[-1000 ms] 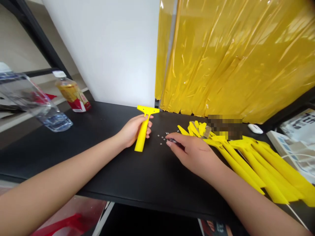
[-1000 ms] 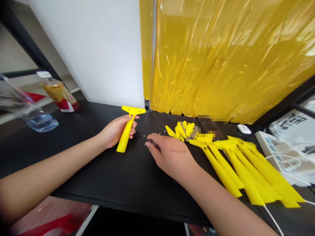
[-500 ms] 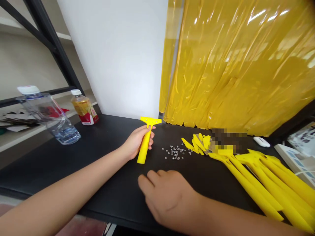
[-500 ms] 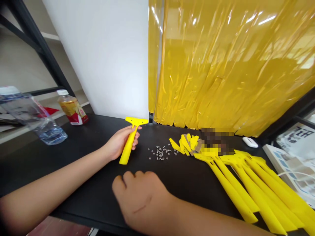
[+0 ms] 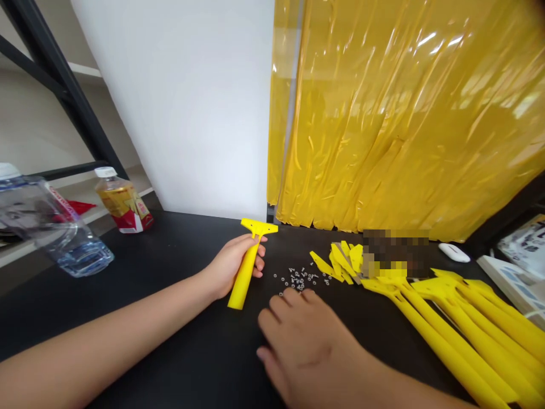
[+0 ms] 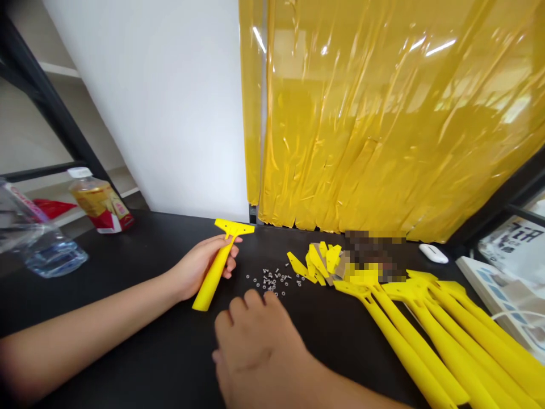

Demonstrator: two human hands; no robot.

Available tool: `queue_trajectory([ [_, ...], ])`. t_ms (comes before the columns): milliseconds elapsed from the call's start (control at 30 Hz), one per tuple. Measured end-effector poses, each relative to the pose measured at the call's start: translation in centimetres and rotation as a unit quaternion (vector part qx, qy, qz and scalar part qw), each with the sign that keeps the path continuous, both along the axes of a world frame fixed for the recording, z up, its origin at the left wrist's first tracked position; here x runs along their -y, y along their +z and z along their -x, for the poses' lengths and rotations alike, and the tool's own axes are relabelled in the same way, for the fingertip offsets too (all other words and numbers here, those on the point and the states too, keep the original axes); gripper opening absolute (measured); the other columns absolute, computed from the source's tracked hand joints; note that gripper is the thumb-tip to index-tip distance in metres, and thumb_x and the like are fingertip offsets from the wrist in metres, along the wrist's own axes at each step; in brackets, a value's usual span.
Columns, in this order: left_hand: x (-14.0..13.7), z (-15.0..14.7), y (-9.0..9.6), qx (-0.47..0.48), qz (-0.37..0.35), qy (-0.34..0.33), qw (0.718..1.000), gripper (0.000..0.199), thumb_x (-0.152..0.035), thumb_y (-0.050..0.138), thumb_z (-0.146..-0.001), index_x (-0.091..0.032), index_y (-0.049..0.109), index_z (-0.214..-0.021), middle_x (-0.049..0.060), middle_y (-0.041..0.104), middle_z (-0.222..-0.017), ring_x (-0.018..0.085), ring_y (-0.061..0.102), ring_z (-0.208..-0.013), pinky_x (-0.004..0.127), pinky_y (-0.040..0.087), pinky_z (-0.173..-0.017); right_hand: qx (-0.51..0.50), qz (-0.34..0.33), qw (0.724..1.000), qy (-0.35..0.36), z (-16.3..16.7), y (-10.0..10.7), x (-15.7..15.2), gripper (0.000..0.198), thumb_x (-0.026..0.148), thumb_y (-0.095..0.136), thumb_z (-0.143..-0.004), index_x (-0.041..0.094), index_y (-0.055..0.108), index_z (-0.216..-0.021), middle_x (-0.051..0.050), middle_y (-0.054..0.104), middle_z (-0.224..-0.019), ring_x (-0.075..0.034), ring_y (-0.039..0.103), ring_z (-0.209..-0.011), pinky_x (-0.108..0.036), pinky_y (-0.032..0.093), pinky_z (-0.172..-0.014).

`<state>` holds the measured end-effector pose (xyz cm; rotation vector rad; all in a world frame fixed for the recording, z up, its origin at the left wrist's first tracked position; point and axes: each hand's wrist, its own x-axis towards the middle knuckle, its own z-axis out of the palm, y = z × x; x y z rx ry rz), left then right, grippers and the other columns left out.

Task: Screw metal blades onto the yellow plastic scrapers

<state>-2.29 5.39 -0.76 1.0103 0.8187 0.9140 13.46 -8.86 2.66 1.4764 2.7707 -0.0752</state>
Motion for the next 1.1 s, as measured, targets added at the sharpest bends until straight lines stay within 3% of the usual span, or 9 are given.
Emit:
queue_trajectory([
  [133, -1.1, -0.5, 0.3, 0.023, 0.011, -0.034, 0.999, 0.022, -0.028, 0.065, -0.09, -0.017, 0.062, -0.109, 0.001, 0.061, -0.084, 0.011, 0.053, -0.052, 0.025, 0.046, -0.047, 0.056, -0.033, 0.978, -0.199, -4.0, 2.1, -2.9, 0.024, 0.032, 0.051, -0.103, 0.021, 0.068, -0.116, -0.01, 0.072, -0.117, -0.032, 0.065, -0.114, -0.047, 0.048, -0.097],
  [233, -1.5, -0.3, 0.4, 0.042, 0.02, -0.065, 0.997, 0.017, -0.035, 0.061, -0.095, -0.019, 0.059, -0.099, 0.002, 0.064, -0.086, 0.009, 0.046, -0.048, 0.024, 0.04, -0.044, 0.079, -0.039, 0.956, -0.281, -8.1, 2.6, -5.4, 0.025, 0.027, 0.055, -0.1, 0.015, 0.068, -0.117, -0.016, 0.074, -0.114, -0.034, 0.068, -0.111, -0.045, 0.048, -0.094],
  [367, -1.7, 0.5, 0.2, 0.05, 0.036, -0.122, 0.991, 0.037, -0.052, 0.05, -0.101, -0.018, 0.062, -0.091, 0.004, 0.063, -0.075, 0.01, 0.043, -0.047, 0.024, 0.037, -0.044, 0.092, -0.034, 0.932, -0.35, -12.2, 2.3, -7.1, 0.027, 0.031, 0.055, -0.099, 0.019, 0.068, -0.119, -0.014, 0.075, -0.116, -0.032, 0.07, -0.111, -0.04, 0.048, -0.092],
  [500, -1.6, 0.6, 0.1, 0.028, 0.058, -0.136, 0.989, 0.047, -0.057, 0.049, -0.101, -0.016, 0.066, -0.085, 0.001, 0.049, -0.053, 0.011, 0.039, -0.045, 0.023, 0.036, -0.045, 0.083, -0.013, 0.92, -0.383, -13.5, 1.2, -8.1, 0.027, 0.039, 0.053, -0.098, 0.02, 0.071, -0.108, -0.013, 0.076, -0.116, -0.03, 0.069, -0.112, -0.037, 0.047, -0.091],
  [667, -0.7, 0.3, 0.5, 0.057, 0.082, -0.108, 0.989, 0.042, -0.053, 0.053, -0.1, -0.017, 0.068, -0.116, 0.005, 0.063, -0.074, 0.013, 0.045, -0.05, 0.025, 0.037, -0.045, 0.052, 0.022, 0.91, -0.41, -14.1, -0.1, -9.6, 0.026, 0.04, 0.054, -0.094, 0.02, 0.07, -0.091, -0.012, 0.077, -0.093, -0.028, 0.07, -0.101, -0.034, 0.045, -0.081],
  [800, -0.1, 0.4, 0.8, 0.05, 0.072, -0.135, 0.987, 0.043, -0.054, 0.054, -0.1, -0.016, 0.07, -0.111, 0.003, 0.059, -0.072, 0.012, 0.046, -0.053, 0.024, 0.037, -0.048, 0.025, 0.064, 0.904, -0.422, -14.6, 0.0, -10.4, 0.026, 0.042, 0.057, -0.092, 0.019, 0.071, -0.092, -0.008, 0.071, -0.065, -0.028, 0.07, -0.09, -0.033, 0.044, -0.074],
  [1000, 0.2, 0.5, 1.0, 0.046, 0.038, -0.161, 0.985, 0.036, -0.05, 0.058, -0.1, -0.016, 0.069, -0.101, 0.003, 0.058, -0.074, 0.012, 0.049, -0.059, 0.026, 0.039, -0.055, -0.013, 0.108, 0.898, -0.425, -15.0, 0.4, -11.1, 0.027, 0.047, 0.064, -0.087, 0.02, 0.07, -0.089, -0.007, 0.074, -0.08, -0.023, 0.068, -0.074, -0.03, 0.039, -0.06],
  [1100, 0.2, 0.5, 1.1, 0.046, 0.032, -0.163, 0.985, 0.032, -0.047, 0.06, -0.099, -0.016, 0.068, -0.098, 0.002, 0.057, -0.075, 0.012, 0.05, -0.06, 0.026, 0.041, -0.056, -0.034, 0.126, 0.901, -0.413, -15.1, 0.1, -11.2, 0.022, 0.042, 0.066, -0.086, 0.021, 0.067, -0.085, -0.002, 0.069, -0.072, -0.017, 0.063, -0.063, -0.028, 0.035, -0.056],
])
